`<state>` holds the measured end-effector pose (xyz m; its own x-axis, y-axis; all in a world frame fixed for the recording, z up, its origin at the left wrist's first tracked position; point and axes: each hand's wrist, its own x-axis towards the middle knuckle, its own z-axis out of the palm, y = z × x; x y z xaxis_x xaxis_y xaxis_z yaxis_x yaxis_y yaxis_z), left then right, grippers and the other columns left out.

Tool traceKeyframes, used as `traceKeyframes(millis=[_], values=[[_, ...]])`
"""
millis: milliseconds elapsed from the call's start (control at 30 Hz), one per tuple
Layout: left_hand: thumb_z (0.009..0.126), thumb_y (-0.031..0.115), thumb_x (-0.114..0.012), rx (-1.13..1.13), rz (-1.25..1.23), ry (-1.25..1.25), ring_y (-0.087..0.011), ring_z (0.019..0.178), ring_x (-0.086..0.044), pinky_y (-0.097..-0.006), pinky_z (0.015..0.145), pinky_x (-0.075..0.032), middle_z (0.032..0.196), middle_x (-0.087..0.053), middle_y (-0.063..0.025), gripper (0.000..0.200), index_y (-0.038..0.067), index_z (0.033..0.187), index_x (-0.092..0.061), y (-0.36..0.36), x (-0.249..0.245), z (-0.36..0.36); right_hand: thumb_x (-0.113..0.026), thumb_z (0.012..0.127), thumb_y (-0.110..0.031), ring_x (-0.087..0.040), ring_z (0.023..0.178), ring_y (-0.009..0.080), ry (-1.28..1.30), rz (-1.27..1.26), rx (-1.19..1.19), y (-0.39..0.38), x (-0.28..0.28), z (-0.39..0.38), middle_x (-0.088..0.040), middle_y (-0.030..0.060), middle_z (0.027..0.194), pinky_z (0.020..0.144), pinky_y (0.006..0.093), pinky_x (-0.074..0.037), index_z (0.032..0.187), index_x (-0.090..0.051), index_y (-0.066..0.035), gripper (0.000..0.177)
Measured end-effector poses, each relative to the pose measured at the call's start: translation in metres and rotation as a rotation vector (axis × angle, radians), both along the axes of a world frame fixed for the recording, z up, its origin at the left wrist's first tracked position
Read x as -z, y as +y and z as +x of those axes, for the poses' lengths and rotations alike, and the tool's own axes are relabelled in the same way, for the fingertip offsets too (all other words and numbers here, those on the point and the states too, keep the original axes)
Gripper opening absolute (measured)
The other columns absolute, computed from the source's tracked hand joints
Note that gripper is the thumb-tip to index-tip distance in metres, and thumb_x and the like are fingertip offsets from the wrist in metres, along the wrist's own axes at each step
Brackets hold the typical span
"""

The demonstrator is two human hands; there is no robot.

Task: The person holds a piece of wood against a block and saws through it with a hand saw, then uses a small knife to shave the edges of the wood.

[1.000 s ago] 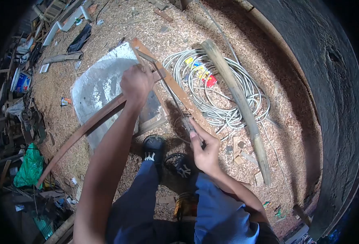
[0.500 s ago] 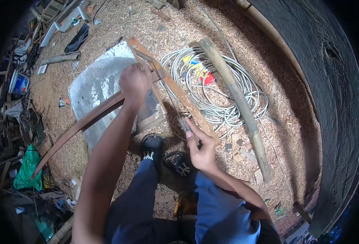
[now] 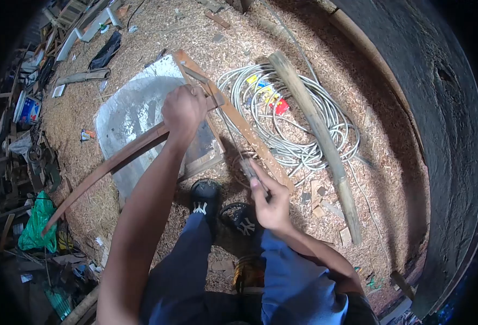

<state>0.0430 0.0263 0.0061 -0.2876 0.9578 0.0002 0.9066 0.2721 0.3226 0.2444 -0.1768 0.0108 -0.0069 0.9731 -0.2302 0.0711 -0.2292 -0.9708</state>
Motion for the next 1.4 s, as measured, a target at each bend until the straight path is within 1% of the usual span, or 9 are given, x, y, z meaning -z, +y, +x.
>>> traceKeyframes(millis=[133,300,433,567,667,1000,1067,1133,1400], values=[[0.092,0.034,-0.060,0.052,0.068,-0.023,-0.0457,0.089,-0.072,-0.0514,0.086,-0.058,0.090,-0.074,-0.0264,0.040,-0.002,0.092,-0.076,-0.002,0.002,-0.001,-0.060,0.105,-0.011,-0.056,0.083,0.0071,-0.018,0.066,0.046,0.030,0.006,-0.015,-0.075,0.0074,0.108,0.078,0.0245,-0.048,0.144,-0.059,0.002,0.041],[0.092,0.034,-0.060,0.009,0.021,-0.019,-0.0462,0.089,-0.072,-0.0513,0.085,-0.058,0.093,-0.074,-0.0269,0.040,-0.003,0.091,-0.076,-0.002,-0.006,0.001,-0.061,0.104,-0.013,-0.063,0.124,0.0186,0.000,-0.140,0.058,0.074,-0.004,-0.037,-0.070,0.0205,0.132,0.107,0.0307,-0.046,0.142,-0.060,0.003,0.040],[0.093,0.034,-0.060,0.028,0.043,-0.009,-0.0458,0.089,-0.072,-0.0510,0.085,-0.058,0.094,-0.074,-0.0267,0.040,-0.003,0.091,-0.076,-0.001,-0.001,0.001,-0.055,0.106,-0.008,-0.067,0.101,0.0146,-0.036,0.076,0.027,0.022,0.010,-0.018,-0.075,0.0165,0.122,0.093,0.0290,-0.051,0.146,-0.057,0.001,0.041],[0.093,0.033,-0.059,0.067,0.053,-0.005,-0.0447,0.088,-0.072,-0.0512,0.085,-0.057,0.093,-0.074,-0.0262,0.038,-0.001,0.091,-0.076,-0.002,0.007,-0.001,-0.055,0.106,-0.009,-0.066,0.117,0.0178,-0.032,-0.218,0.001,-0.009,-0.001,0.006,-0.071,0.0196,0.131,0.100,0.0315,-0.050,0.145,-0.058,0.001,0.040],[0.092,0.032,-0.059,0.055,0.057,-0.037,-0.0442,0.087,-0.073,-0.0514,0.085,-0.057,0.090,-0.074,-0.0259,0.036,0.000,0.091,-0.077,-0.001,0.007,0.000,-0.057,0.105,-0.009,-0.066,0.114,0.0166,-0.063,0.083,0.019,0.023,0.014,-0.015,-0.072,0.0200,0.128,0.098,0.0308,-0.050,0.144,-0.059,0.001,0.040],[0.092,0.031,-0.059,-0.033,0.016,-0.020,-0.0445,0.086,-0.073,-0.0513,0.084,-0.058,0.090,-0.074,-0.0267,0.038,-0.002,0.090,-0.077,0.002,0.000,0.000,-0.057,0.104,-0.005,-0.066,0.116,0.0174,0.000,0.098,0.004,-0.009,0.016,0.009,-0.072,0.0220,0.127,0.100,0.0307,-0.049,0.145,-0.059,0.000,0.041],[0.092,0.032,-0.059,0.045,0.145,0.028,-0.0446,0.088,-0.073,-0.0515,0.085,-0.058,0.092,-0.074,-0.0271,0.038,-0.002,0.090,-0.076,-0.001,0.007,-0.002,-0.057,0.104,-0.005,-0.065,0.119,0.0195,-0.010,-0.245,0.039,-0.016,0.008,0.017,-0.071,0.0218,0.129,0.102,0.0316,-0.049,0.144,-0.059,0.000,0.040],[0.095,0.033,-0.057,0.036,0.110,0.036,-0.0425,0.089,-0.074,-0.0494,0.085,-0.059,0.093,-0.074,-0.0247,0.039,-0.001,0.088,-0.076,-0.002,0.005,0.000,-0.058,0.104,-0.006,-0.066,0.119,0.0193,-0.039,0.034,0.000,0.004,0.016,0.004,-0.071,0.0227,0.128,0.102,0.0312,-0.049,0.143,-0.060,0.001,0.040],[0.095,0.036,-0.056,-0.036,0.080,-0.053,-0.0447,0.094,-0.073,-0.0509,0.089,-0.058,0.098,-0.074,-0.0276,0.044,-0.003,0.097,-0.077,0.002,-0.007,0.002,-0.060,0.104,-0.007,-0.062,0.093,0.0078,-0.111,-0.052,0.024,0.034,0.005,-0.009,-0.076,0.0125,0.115,0.087,0.0232,-0.049,0.141,-0.062,0.001,0.039]])
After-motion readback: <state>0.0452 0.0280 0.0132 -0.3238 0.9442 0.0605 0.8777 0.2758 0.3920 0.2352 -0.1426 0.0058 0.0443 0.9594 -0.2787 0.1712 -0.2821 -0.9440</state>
